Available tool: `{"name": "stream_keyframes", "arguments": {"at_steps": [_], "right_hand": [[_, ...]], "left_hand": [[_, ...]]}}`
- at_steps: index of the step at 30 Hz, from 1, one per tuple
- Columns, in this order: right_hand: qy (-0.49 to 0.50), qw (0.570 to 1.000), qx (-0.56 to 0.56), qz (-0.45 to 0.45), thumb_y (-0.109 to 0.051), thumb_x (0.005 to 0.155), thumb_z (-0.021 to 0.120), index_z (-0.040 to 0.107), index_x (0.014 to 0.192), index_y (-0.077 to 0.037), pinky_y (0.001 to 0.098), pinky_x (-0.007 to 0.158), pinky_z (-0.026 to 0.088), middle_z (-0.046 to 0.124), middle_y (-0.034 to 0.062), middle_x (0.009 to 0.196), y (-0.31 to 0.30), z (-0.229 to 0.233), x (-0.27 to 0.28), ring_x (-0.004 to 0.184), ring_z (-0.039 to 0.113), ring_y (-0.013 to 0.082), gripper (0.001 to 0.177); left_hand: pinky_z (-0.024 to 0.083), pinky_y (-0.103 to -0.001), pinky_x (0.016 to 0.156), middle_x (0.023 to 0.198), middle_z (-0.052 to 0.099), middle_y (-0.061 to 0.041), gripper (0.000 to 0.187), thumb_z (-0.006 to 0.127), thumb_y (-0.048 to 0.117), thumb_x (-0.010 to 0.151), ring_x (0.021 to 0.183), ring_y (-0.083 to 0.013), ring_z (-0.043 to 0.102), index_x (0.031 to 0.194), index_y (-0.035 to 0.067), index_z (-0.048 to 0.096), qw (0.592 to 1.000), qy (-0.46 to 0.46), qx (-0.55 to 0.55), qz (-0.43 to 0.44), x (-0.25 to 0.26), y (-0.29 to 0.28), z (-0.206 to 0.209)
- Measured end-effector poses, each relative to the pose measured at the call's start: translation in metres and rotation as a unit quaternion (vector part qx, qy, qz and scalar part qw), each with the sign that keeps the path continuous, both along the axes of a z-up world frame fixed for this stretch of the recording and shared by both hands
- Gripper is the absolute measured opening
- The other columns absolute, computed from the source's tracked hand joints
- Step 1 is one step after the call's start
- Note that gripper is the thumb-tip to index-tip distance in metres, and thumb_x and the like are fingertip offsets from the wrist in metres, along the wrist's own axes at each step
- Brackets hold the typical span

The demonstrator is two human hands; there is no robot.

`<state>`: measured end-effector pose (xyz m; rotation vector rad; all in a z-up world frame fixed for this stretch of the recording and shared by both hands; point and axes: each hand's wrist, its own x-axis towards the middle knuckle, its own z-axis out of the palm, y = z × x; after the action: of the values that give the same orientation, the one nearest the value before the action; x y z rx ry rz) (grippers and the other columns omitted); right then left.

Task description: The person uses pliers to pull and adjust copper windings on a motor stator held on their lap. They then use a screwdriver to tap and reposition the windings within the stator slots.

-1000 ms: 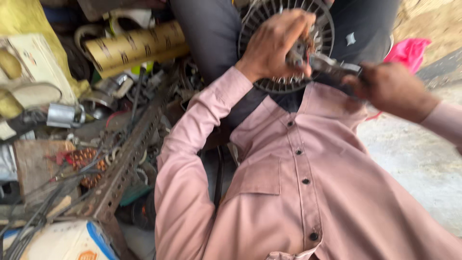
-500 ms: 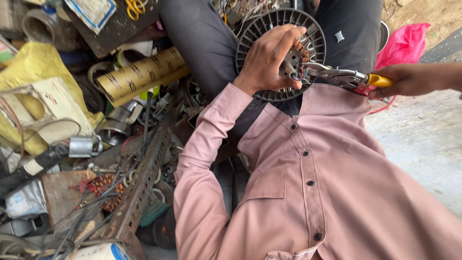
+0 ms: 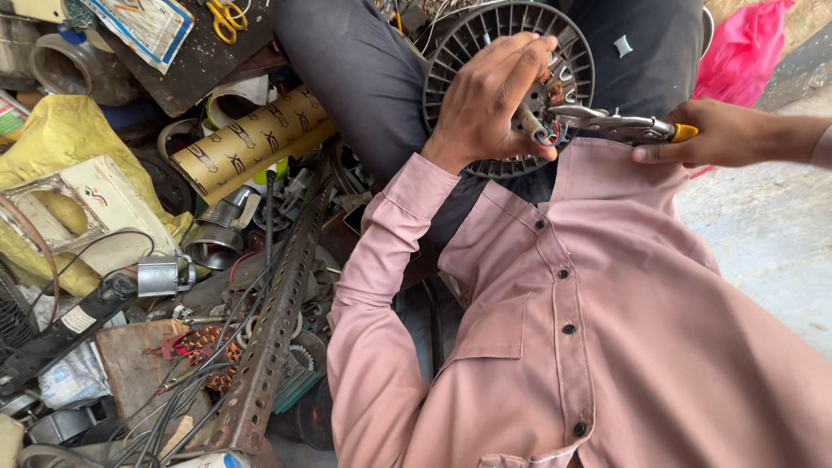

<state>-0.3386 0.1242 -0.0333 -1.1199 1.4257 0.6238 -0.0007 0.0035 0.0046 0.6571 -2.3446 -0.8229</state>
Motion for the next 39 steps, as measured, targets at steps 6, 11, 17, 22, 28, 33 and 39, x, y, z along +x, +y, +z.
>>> {"name": "stream_keyframes", "arguments": {"at_steps": [6, 11, 17, 22, 28, 33, 39], "right_hand": [[0.019, 0.983, -0.185, 0.009, -0.061, 0.083, 0.071, 0.078, 0.088, -0.008, 0.0505, 0.064, 0.056, 0.066, 0.0169, 0.064, 0.025, 0.012, 0.023, 0.06, 0.068, 0.0344, 0.054], [-0.002, 0.91, -0.414, -0.024, -0.055, 0.087, 0.072, 0.079, 0.091, -0.011, 0.0502, 0.065, 0.052, 0.066, 0.0168, 0.068, 0.058, 0.004, 0.041, 0.064, 0.065, 0.0377, 0.045], [-0.025, 0.961, -0.275, 0.02, -0.05, 0.085, 0.074, 0.079, 0.094, -0.007, 0.0465, 0.073, 0.056, 0.073, 0.0178, 0.074, 0.032, 0.011, 0.021, 0.072, 0.072, 0.0341, 0.045], [-0.056, 0.991, -0.114, 0.042, -0.048, 0.09, 0.071, 0.071, 0.123, -0.012, 0.0437, 0.073, 0.06, 0.074, 0.0147, 0.09, 0.008, 0.024, 0.013, 0.082, 0.072, 0.0277, 0.049], [-0.097, 0.99, -0.089, 0.058, -0.043, 0.085, 0.074, 0.077, 0.116, -0.014, 0.0434, 0.072, 0.059, 0.074, 0.0118, 0.084, -0.019, 0.014, 0.013, 0.077, 0.071, 0.0278, 0.043], [0.01, 0.971, -0.229, 0.07, -0.059, 0.087, 0.076, 0.082, 0.099, -0.01, 0.0466, 0.07, 0.057, 0.07, 0.0166, 0.071, 0.008, 0.034, 0.03, 0.066, 0.068, 0.032, 0.051], [-0.125, 0.922, -0.357, -0.085, -0.038, 0.087, 0.072, 0.079, 0.103, -0.011, 0.0395, 0.062, 0.051, 0.067, 0.0115, 0.066, 0.039, 0.005, 0.028, 0.06, 0.063, 0.0249, 0.032]], "left_hand": [[0.053, -0.05, 0.107, 0.112, 0.068, -0.019, 0.117, 0.053, 0.099, 0.084, 0.119, -0.0395, 0.065, 0.13, -0.008, 0.054, 0.999, -0.019, -0.045, -0.019, -0.006, 0.001, 0.013], [0.05, -0.05, 0.109, 0.124, 0.067, -0.021, 0.105, 0.054, 0.096, 0.085, 0.122, -0.0397, 0.063, 0.124, -0.001, 0.055, 0.992, -0.025, -0.123, -0.016, -0.009, 0.003, 0.017], [0.051, -0.05, 0.109, 0.111, 0.069, -0.014, 0.109, 0.045, 0.095, 0.085, 0.122, -0.0394, 0.065, 0.131, -0.004, 0.054, 0.998, -0.02, -0.059, -0.013, -0.009, -0.001, 0.01], [0.053, -0.049, 0.112, 0.101, 0.069, -0.009, 0.106, 0.041, 0.093, 0.085, 0.123, -0.0363, 0.067, 0.135, 0.001, 0.054, 1.0, -0.019, -0.005, -0.002, -0.004, 0.002, 0.001], [0.054, -0.048, 0.108, 0.099, 0.07, -0.009, 0.108, 0.04, 0.094, 0.085, 0.121, -0.0362, 0.067, 0.139, 0.0, 0.053, 1.0, -0.016, 0.01, 0.006, -0.005, -0.002, 0.003], [0.055, -0.047, 0.106, 0.098, 0.068, -0.01, 0.109, 0.042, 0.095, 0.084, 0.118, -0.035, 0.069, 0.137, 0.001, 0.054, 1.0, -0.01, 0.01, 0.014, -0.005, -0.001, 0.001], [0.054, -0.05, 0.112, 0.099, 0.069, -0.007, 0.108, 0.04, 0.094, 0.085, 0.122, -0.0349, 0.069, 0.137, 0.001, 0.054, 1.0, -0.012, 0.012, 0.014, -0.004, -0.003, 0.003]]}}
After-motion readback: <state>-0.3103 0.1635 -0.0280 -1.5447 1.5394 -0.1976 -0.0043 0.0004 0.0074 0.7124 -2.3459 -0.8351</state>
